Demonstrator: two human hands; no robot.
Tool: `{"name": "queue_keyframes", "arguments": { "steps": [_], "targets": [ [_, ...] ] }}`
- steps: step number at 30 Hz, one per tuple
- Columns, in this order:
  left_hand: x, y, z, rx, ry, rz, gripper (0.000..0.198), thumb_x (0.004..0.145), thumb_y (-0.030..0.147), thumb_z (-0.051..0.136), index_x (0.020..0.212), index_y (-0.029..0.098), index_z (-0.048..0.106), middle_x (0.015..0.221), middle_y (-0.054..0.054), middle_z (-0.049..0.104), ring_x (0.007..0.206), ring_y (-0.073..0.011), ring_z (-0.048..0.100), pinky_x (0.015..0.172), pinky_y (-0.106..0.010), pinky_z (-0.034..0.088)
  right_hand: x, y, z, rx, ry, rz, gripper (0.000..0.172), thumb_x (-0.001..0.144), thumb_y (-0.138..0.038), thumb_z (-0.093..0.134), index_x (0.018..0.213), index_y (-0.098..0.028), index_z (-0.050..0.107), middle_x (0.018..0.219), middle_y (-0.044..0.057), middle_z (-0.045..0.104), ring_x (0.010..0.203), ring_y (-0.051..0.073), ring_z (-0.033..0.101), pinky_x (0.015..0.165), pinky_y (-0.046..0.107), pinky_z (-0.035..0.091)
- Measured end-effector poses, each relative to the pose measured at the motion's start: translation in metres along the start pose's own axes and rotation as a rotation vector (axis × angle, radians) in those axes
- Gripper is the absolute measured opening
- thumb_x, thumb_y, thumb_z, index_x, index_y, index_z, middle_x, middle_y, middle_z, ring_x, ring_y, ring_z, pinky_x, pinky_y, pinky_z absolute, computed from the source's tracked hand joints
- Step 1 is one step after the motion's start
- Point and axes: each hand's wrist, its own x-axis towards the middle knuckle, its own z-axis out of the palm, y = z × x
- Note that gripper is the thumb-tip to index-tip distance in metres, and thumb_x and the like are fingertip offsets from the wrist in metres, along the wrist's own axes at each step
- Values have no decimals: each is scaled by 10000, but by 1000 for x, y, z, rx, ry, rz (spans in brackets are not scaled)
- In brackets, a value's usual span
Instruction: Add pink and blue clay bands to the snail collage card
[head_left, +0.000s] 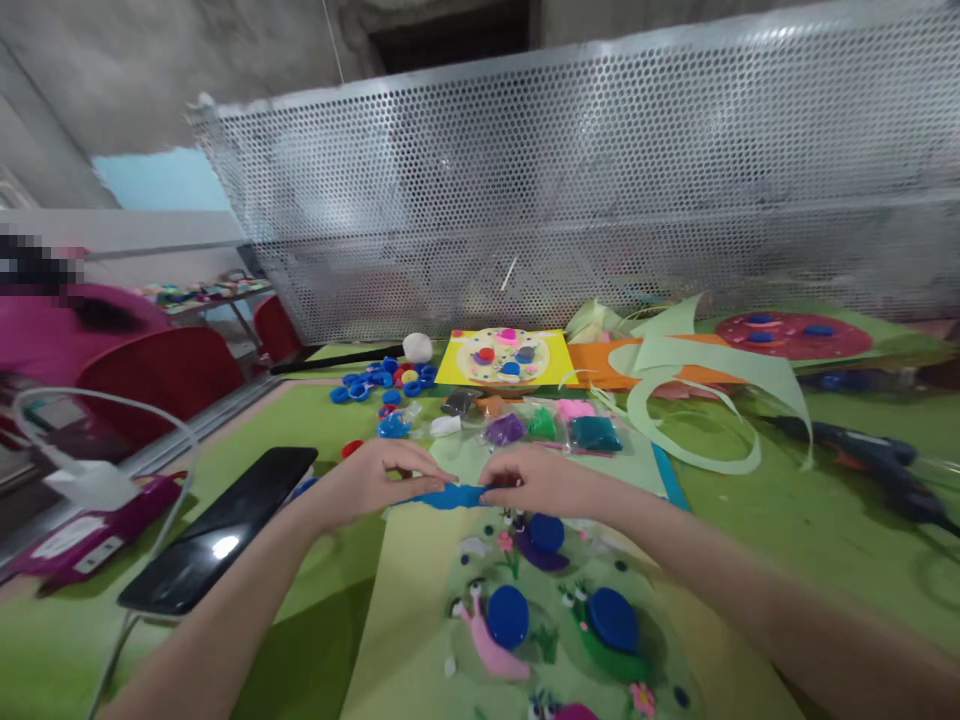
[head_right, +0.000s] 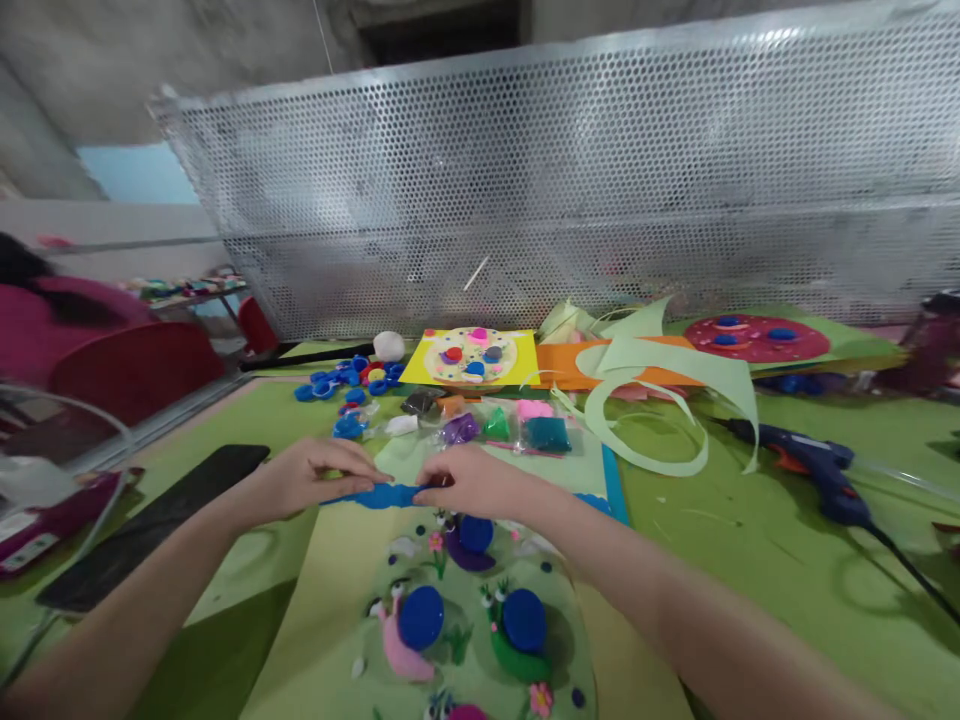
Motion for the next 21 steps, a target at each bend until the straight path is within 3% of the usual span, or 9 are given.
{"name": "queue_keyframes", "arguments": {
  "steps": [3,8,14,21],
  "targets": [
    [-3,3,0,-27,1,2,234,821,403,541,868,265,724,926,-27,709,835,-175,637,732,-252,485,0,6,3,32,8,-8,97,786,-219,587,784,-144,650,621,-41,525,559,88,431,508,191,321],
    [0,-1,8,-236,61,-136,422,829,416,514,1211,238,541,903,-42,715,870,-189,646,753,-283,504,1,8,8,64,19,-36,81,778,-190,578,737,-153,637,595,-53,499,536,79,404,500,190,312],
    [7,-3,17,-195,72,-242,493,704,464,639,1103,178,594,746,-25,687,638,-154,612,575,-250,466,1,6,8,64,31,-43,76,771,-183,581,716,-159,627,575,-57,487,522,78,391,488,192,296],
    [7,1,17,-179,98,-279,523,658,501,650,1063,172,605,691,-12,657,598,-154,593,558,-265,461,0,8,8,66,42,-29,81,773,-198,580,728,-153,631,594,-49,513,539,83,417,494,194,309]
  ]
}}
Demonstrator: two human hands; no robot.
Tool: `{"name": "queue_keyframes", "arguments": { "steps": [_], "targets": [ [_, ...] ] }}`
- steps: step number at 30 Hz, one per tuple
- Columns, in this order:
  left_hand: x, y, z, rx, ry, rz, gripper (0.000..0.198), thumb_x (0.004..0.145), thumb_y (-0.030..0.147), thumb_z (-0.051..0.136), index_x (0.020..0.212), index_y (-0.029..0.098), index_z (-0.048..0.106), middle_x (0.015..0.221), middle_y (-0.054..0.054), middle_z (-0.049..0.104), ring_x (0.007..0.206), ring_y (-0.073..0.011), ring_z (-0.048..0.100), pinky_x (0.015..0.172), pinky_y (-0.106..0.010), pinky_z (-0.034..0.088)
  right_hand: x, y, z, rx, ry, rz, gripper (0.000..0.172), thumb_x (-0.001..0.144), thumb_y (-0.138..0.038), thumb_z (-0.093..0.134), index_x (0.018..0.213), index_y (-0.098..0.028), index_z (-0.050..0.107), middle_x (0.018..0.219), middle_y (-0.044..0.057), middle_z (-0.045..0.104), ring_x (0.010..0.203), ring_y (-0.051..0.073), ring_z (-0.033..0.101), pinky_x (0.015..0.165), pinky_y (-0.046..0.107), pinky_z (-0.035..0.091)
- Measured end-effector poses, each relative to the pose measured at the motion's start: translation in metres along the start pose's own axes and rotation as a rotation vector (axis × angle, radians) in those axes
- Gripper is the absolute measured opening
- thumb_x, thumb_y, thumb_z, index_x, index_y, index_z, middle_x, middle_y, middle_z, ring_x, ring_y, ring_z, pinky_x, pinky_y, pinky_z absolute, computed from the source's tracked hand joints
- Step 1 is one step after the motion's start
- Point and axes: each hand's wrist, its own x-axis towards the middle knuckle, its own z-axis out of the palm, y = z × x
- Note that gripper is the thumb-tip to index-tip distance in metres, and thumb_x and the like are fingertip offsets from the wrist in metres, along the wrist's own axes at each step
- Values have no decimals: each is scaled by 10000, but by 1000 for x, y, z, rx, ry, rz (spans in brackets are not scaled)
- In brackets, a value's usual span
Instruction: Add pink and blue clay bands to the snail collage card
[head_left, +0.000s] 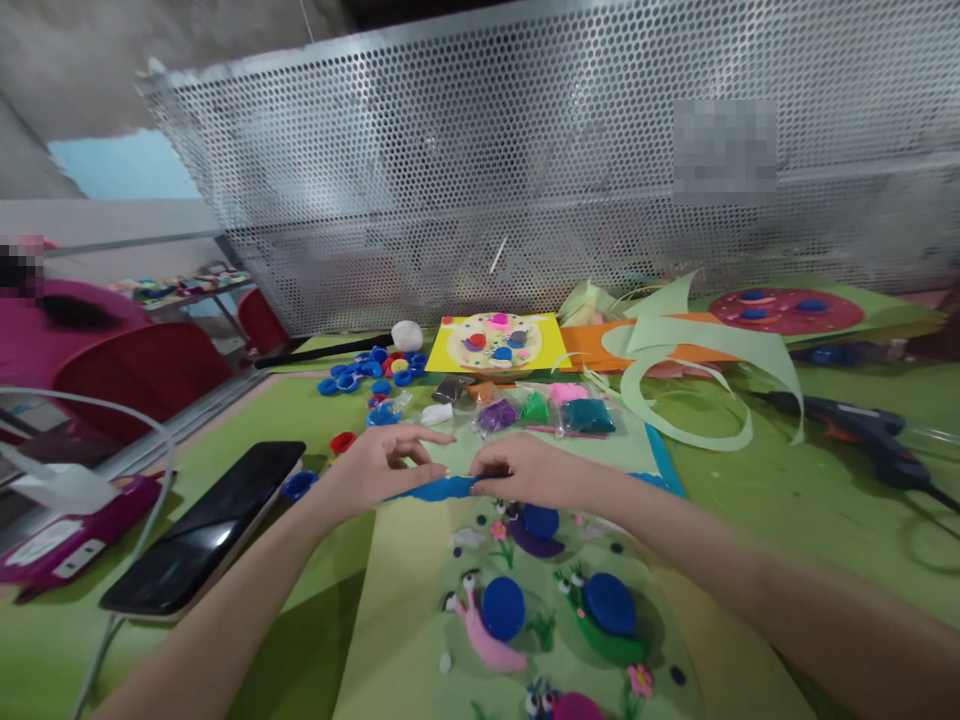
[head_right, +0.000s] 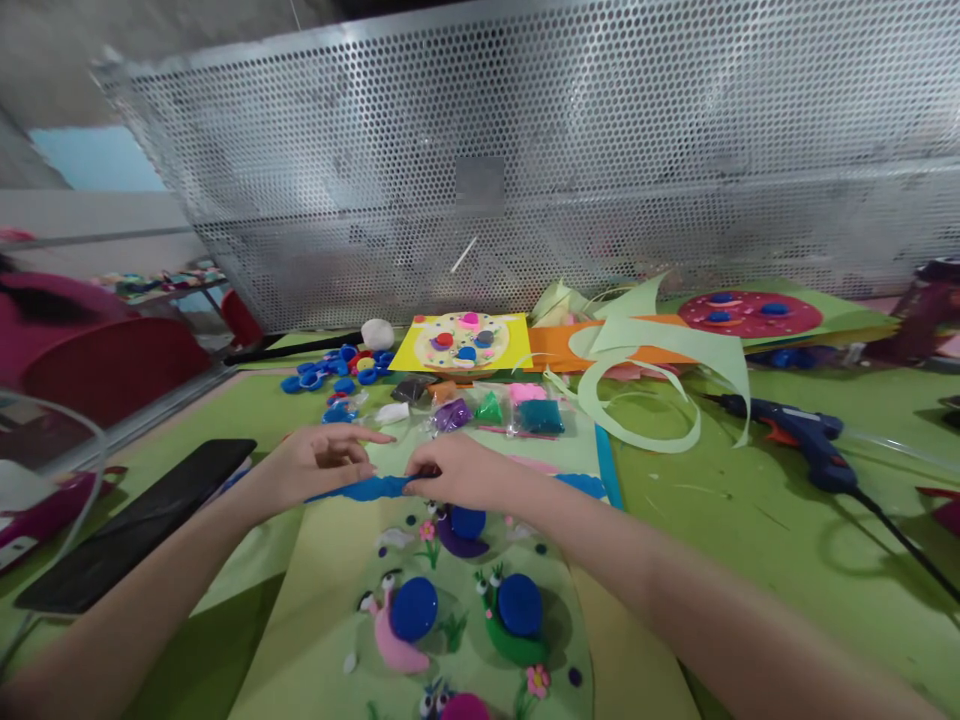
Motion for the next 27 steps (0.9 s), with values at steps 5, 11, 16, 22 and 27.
{"name": "queue_keyframes", "arguments": {
  "steps": [5,11,16,22,27],
  "targets": [
    [0,-2,0,3,-15,6,488,660,471,657,1054,188,602,736,-19,669,643,-172,615,593,-282,479,0,1,0,-5,-4,1,95,779,-228,589,739,-154,631,594,-50,515,539,83,416,491,193,311],
    [0,-5,-4,-19,-68,-5,526,687,445,652,1133,183,553,768,-31,694,728,-201,639,643,-297,492,1,1,-1,-33,-6,-8,106,781,-241,590,738,-153,631,611,-42,533,554,90,432,498,199,312],
    [0,-6,-9,-6,-104,-43,588,717,439,631,1228,184,492,790,-24,706,751,-197,633,667,-295,485,1,3,-1,-51,-3,-15,143,783,-284,591,736,-155,632,592,-42,522,544,97,423,495,206,307],
    [-1,-11,-12,-5,-63,-44,570,776,467,543,1277,207,458,817,-18,706,786,-185,629,695,-268,467,2,7,1,-57,1,-28,121,777,-262,585,744,-156,632,595,-42,526,550,98,421,500,207,308],
    [-2,-7,-7,41,-51,-8,656,717,497,610,1273,186,451,769,-18,689,681,-176,602,596,-259,445,2,6,1,-53,-6,-24,105,773,-244,580,737,-157,624,594,-43,526,541,94,421,493,204,309]
  ]
}}
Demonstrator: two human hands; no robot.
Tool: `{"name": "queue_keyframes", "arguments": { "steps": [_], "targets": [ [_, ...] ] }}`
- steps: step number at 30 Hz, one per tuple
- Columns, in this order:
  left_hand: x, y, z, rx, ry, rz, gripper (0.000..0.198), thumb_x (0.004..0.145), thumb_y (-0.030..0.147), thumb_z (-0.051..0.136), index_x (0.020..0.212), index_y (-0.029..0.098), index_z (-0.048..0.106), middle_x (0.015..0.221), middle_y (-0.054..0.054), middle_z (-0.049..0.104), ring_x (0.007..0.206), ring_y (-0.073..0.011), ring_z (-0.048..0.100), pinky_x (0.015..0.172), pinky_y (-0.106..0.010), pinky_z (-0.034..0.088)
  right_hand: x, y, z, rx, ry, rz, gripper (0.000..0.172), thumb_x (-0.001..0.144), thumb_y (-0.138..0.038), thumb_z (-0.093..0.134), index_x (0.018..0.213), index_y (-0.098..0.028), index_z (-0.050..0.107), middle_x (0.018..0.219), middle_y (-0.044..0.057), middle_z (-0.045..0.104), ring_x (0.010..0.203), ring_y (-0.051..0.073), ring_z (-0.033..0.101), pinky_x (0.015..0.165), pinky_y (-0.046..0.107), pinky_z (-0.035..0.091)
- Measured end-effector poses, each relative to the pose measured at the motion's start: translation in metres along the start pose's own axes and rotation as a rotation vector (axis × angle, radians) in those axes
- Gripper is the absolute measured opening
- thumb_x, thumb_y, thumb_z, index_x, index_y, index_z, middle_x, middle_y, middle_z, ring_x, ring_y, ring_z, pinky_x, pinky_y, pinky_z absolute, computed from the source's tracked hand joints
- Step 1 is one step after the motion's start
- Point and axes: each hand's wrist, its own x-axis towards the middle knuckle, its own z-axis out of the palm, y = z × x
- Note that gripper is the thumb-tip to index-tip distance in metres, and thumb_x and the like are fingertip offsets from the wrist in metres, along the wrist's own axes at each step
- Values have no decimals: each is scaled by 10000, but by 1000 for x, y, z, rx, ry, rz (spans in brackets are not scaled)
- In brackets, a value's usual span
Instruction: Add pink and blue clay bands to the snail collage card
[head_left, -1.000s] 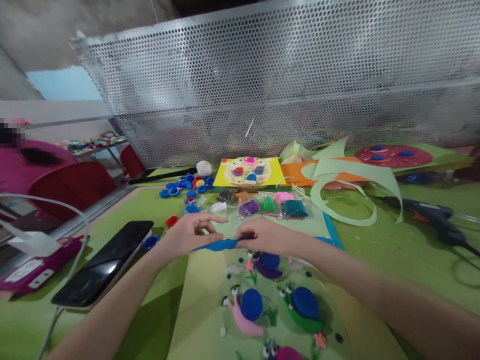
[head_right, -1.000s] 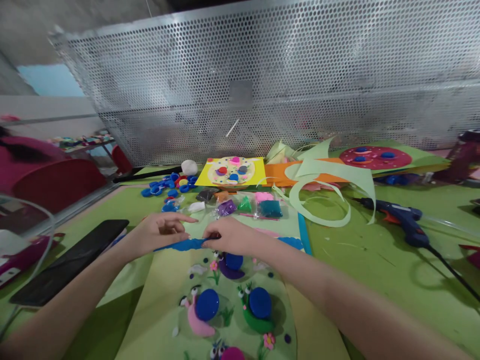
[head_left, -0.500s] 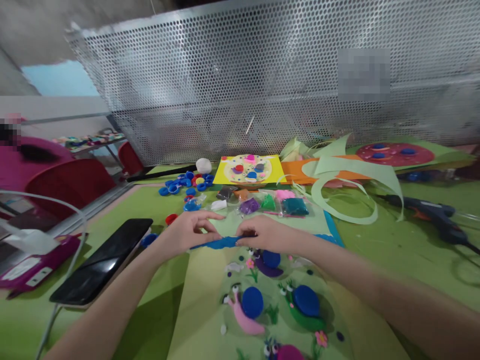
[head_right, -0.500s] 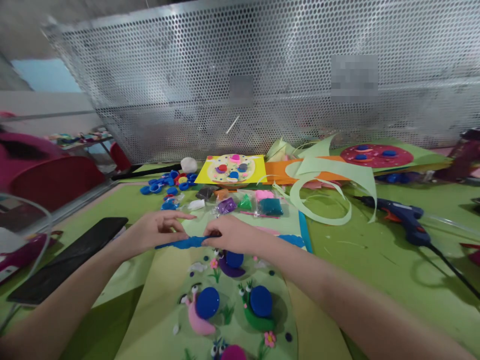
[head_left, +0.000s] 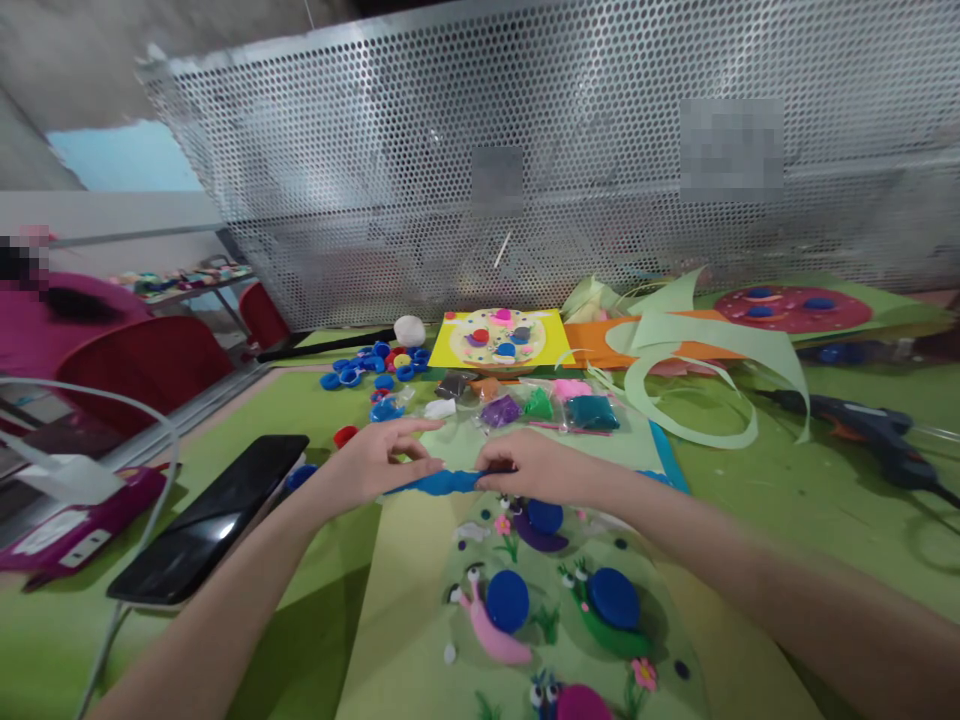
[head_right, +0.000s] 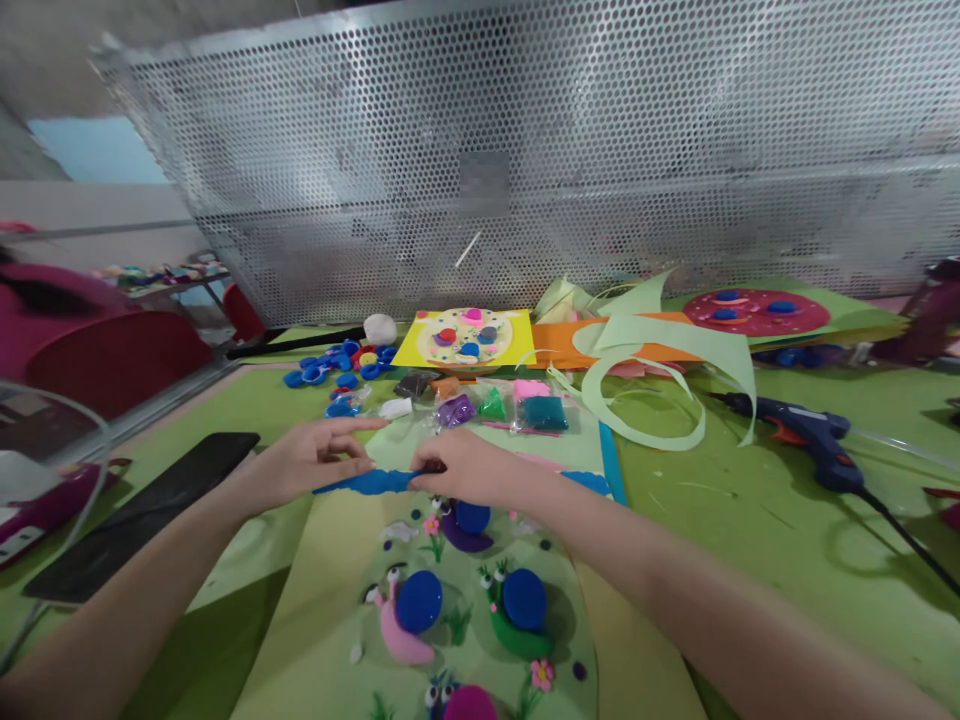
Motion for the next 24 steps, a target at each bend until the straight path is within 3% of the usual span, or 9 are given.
{"name": "queue_keyframes", "arguments": {
  "steps": [14,19,24],
  "targets": [
    [-4,4,-7,-63,-78,-101,713,725,441,617,1335,174,364,884,-37,707,776,-192,611,681,-291,447,-1,-3,-2,25,-10,17,133,792,-280,580,739,-159,595,604,-46,514,544,91,418,493,201,312],
    [-8,8,-8,-74,-27,-145,704,728,491,586,1320,164,391,951,-60,710,895,-224,619,770,-314,452,-2,-5,-2,28,-5,26,100,781,-224,588,707,-156,584,582,-54,487,541,88,406,499,201,306],
    [-2,-1,-3,-51,-36,-95,742,718,531,586,1327,163,375,875,-48,711,789,-213,619,666,-296,444,-1,-4,-1,29,-10,21,96,779,-212,585,699,-159,580,568,-61,466,530,86,392,491,202,295]
  ]
}}
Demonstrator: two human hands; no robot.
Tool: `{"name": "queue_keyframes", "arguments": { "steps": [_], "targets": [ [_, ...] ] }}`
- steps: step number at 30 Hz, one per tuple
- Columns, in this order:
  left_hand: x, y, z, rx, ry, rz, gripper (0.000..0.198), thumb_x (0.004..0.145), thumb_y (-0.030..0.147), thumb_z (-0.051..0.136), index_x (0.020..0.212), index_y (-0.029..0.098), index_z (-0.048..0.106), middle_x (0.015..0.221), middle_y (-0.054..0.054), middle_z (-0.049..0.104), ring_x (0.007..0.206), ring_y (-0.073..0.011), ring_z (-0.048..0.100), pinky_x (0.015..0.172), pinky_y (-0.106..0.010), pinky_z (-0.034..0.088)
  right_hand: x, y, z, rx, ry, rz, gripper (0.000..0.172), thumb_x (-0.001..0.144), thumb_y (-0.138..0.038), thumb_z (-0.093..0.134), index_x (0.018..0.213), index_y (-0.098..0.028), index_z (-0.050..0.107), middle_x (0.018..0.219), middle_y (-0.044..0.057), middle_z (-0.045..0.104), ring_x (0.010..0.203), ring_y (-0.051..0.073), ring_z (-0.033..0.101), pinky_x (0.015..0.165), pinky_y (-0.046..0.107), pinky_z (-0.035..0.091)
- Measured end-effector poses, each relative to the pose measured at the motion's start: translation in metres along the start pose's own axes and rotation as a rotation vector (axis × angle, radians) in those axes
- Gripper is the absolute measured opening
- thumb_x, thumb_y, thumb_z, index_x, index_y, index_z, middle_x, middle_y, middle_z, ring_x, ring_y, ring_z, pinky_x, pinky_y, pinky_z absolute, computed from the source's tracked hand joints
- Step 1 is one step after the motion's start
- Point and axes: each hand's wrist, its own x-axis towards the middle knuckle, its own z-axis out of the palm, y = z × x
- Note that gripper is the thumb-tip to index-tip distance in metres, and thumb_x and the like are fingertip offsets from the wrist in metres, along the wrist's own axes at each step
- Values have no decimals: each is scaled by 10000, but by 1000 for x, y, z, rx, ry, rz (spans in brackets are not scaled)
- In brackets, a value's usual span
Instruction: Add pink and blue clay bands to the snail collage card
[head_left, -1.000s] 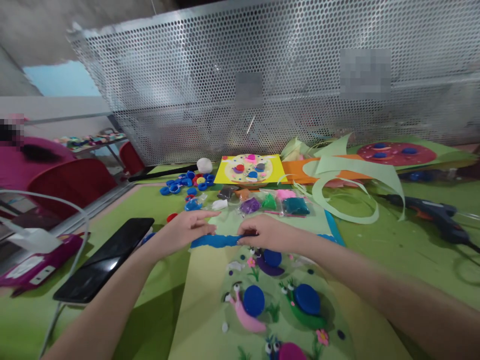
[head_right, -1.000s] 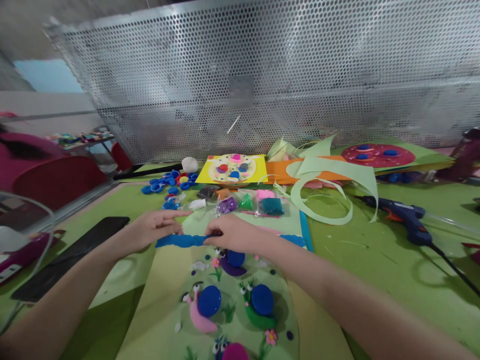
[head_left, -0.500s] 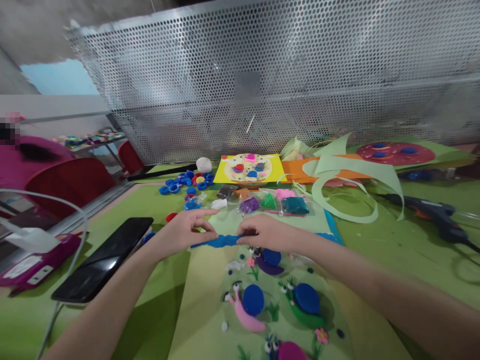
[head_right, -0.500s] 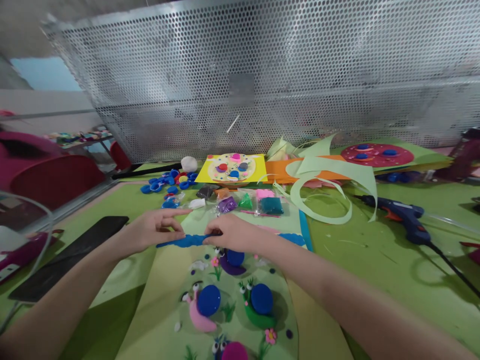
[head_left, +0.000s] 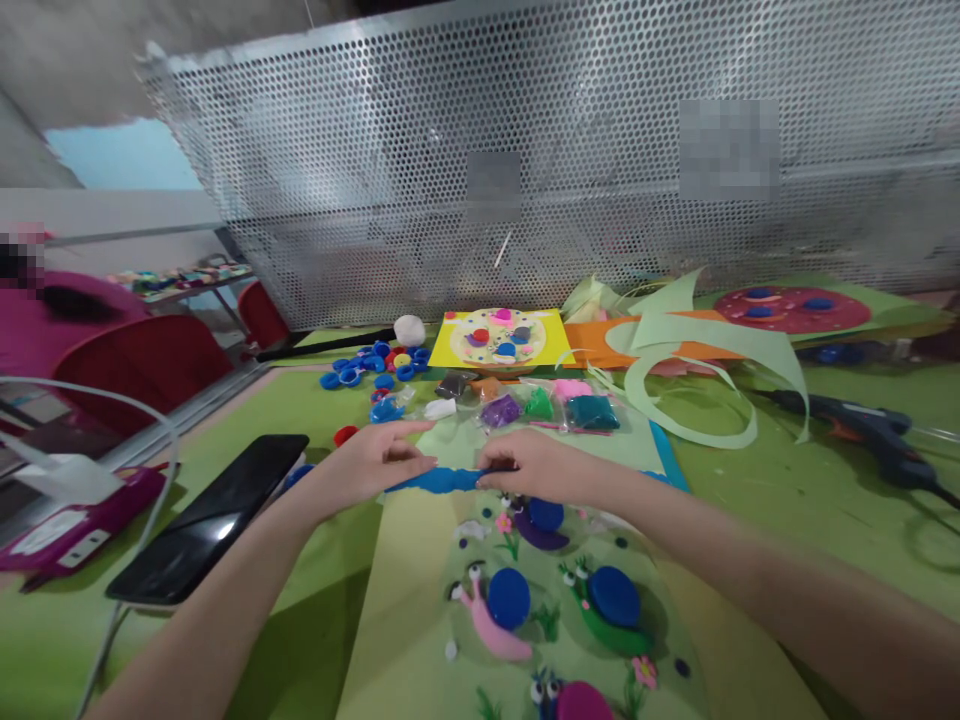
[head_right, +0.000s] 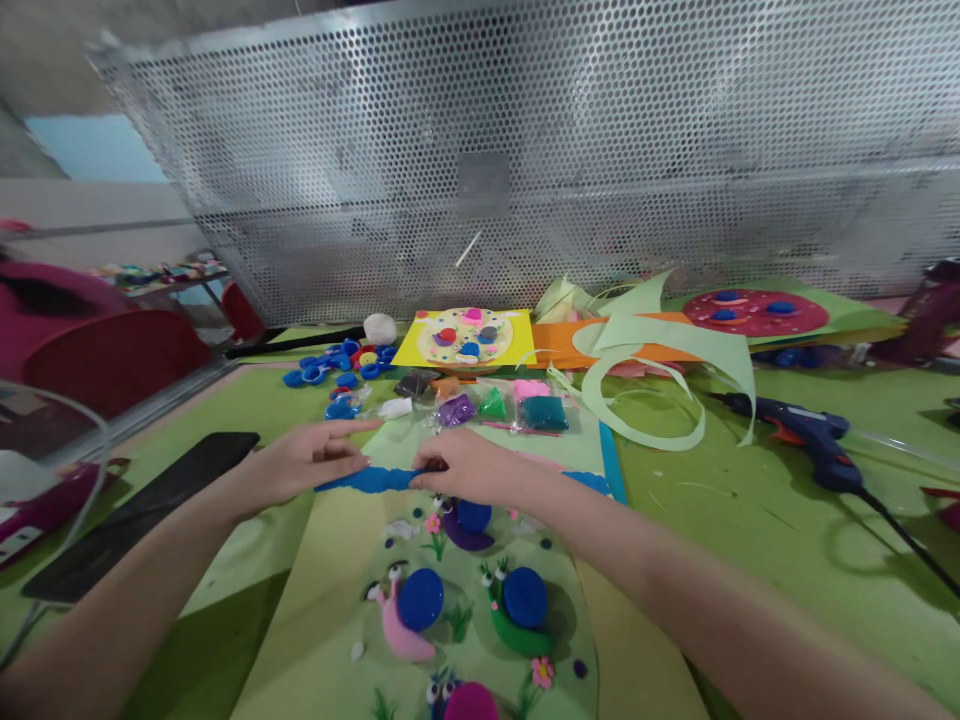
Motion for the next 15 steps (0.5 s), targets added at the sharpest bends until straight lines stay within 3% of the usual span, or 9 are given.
{"name": "queue_keyframes", "arguments": {
  "steps": [9,13,15],
  "targets": [
    [-3,0,-6,-18,-48,-25,723,736,465,602,1351,204,327,904,-31,704,840,-206,612,723,-300,436,0,3,1,-7,7,3,97,781,-230,588,720,-156,594,583,-52,502,534,90,417,490,200,310],
    [-6,4,-7,-14,29,-40,649,757,514,549,1305,194,409,938,-52,698,931,-224,599,801,-316,421,1,3,1,-25,18,7,77,772,-204,594,716,-152,599,572,-57,486,529,86,402,489,200,300],
    [-4,5,-3,8,60,-38,658,749,560,525,1276,175,445,831,-43,688,862,-224,602,729,-303,427,1,2,0,-34,12,2,72,773,-193,589,715,-151,599,565,-60,478,526,85,397,488,200,295]
  ]
}}
